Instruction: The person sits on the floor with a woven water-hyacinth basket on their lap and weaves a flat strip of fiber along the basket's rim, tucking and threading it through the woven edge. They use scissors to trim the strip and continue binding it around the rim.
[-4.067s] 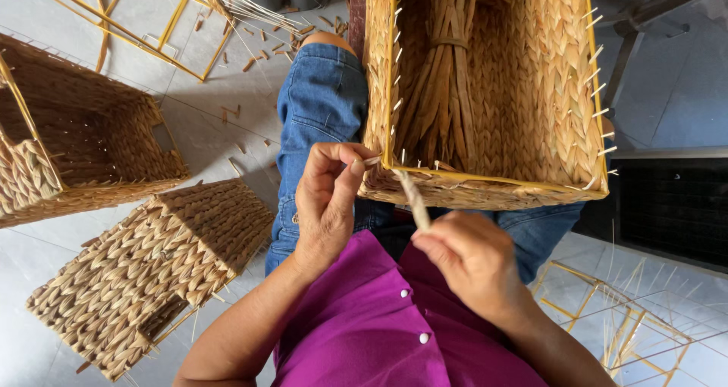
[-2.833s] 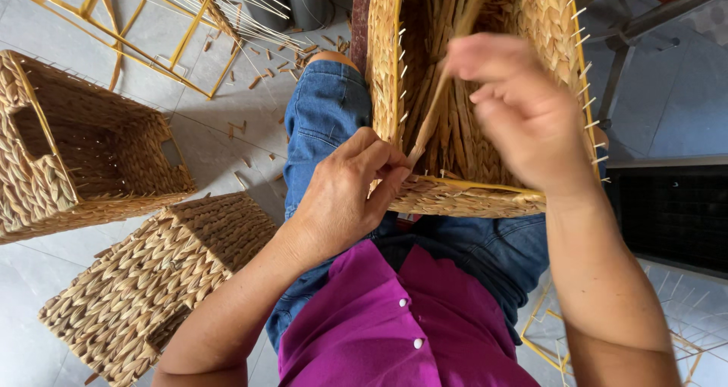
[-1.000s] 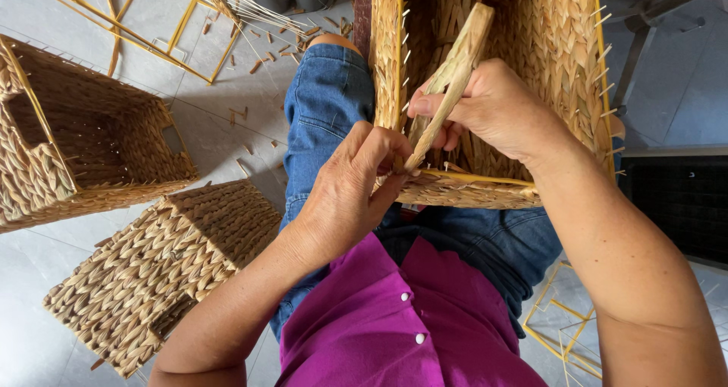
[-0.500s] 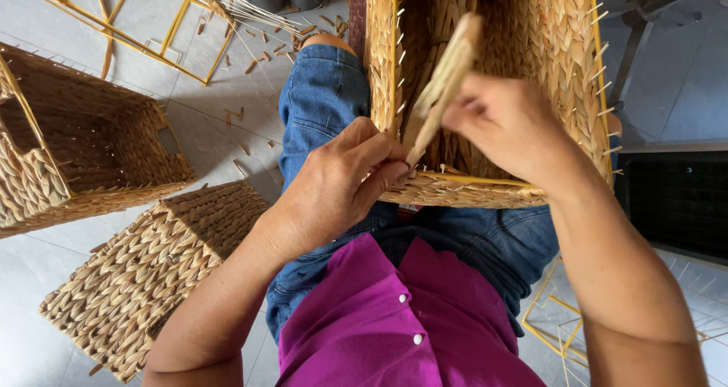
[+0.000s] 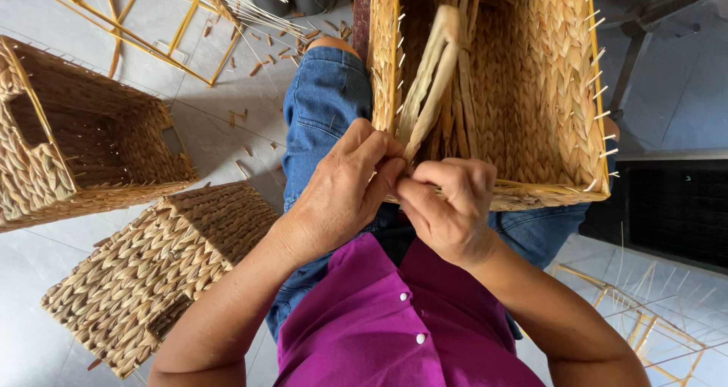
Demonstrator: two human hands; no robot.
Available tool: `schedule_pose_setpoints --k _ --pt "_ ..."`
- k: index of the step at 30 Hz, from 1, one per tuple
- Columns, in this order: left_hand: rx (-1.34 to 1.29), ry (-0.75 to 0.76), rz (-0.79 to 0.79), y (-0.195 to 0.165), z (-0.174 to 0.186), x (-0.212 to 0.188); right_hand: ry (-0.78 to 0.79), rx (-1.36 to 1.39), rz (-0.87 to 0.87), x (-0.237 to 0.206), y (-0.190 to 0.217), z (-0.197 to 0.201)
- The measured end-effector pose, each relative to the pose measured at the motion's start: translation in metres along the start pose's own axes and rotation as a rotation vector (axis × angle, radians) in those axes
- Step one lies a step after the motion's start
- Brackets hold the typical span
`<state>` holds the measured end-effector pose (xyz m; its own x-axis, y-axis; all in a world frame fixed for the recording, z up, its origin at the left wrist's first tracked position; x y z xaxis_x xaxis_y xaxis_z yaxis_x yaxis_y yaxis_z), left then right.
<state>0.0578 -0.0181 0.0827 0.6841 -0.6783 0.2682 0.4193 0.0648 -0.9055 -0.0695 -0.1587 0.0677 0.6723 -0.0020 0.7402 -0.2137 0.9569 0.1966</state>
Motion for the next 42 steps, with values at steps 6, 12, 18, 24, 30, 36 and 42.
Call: schedule_pose_setpoints --k 6,12,18,24,30,36,42 --pt "-0.024 -0.05 -0.007 0.001 -0.003 -0.002 0.272 0.538 0.081 -0.022 0.015 0.032" --pt "-0.041 -0.072 0.042 0.005 -0.008 -0.006 1.086 0.43 -0.263 -0.004 0.039 0.135" --pt "0.009 -0.106 0.021 0.005 -0.009 -0.005 0.323 0.399 -0.2 0.0 0.012 0.062" --pt "-0.059 -0.138 0.07 0.002 -0.009 -0.007 0.192 0.631 -0.165 -0.023 0.018 0.047" --pt "-0.083 -0.07 -0.12 0.0 0.001 -0.007 0.086 0.774 -0.373 -0.046 0.005 0.083" --pt "0.176 -0.106 -0.154 -0.007 -0.008 -0.016 0.096 0.74 -0.421 -0.077 0.008 0.089" --pt "0.065 -0.046 -0.149 -0.008 -0.008 -0.013 0.1 0.856 -0.432 -0.062 0.016 0.091"
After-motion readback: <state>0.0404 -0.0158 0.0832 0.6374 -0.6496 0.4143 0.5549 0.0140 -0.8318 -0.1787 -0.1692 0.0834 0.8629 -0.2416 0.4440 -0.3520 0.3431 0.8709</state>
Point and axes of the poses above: each hand's wrist, its own x-axis towards the middle knuckle, its own z-axis out of the back of the hand, y = z × x, the point moved 2 cm from there along x, towards the middle knuckle, and after that the axes turned 11 degrees about -y, right-handed, at the moved point
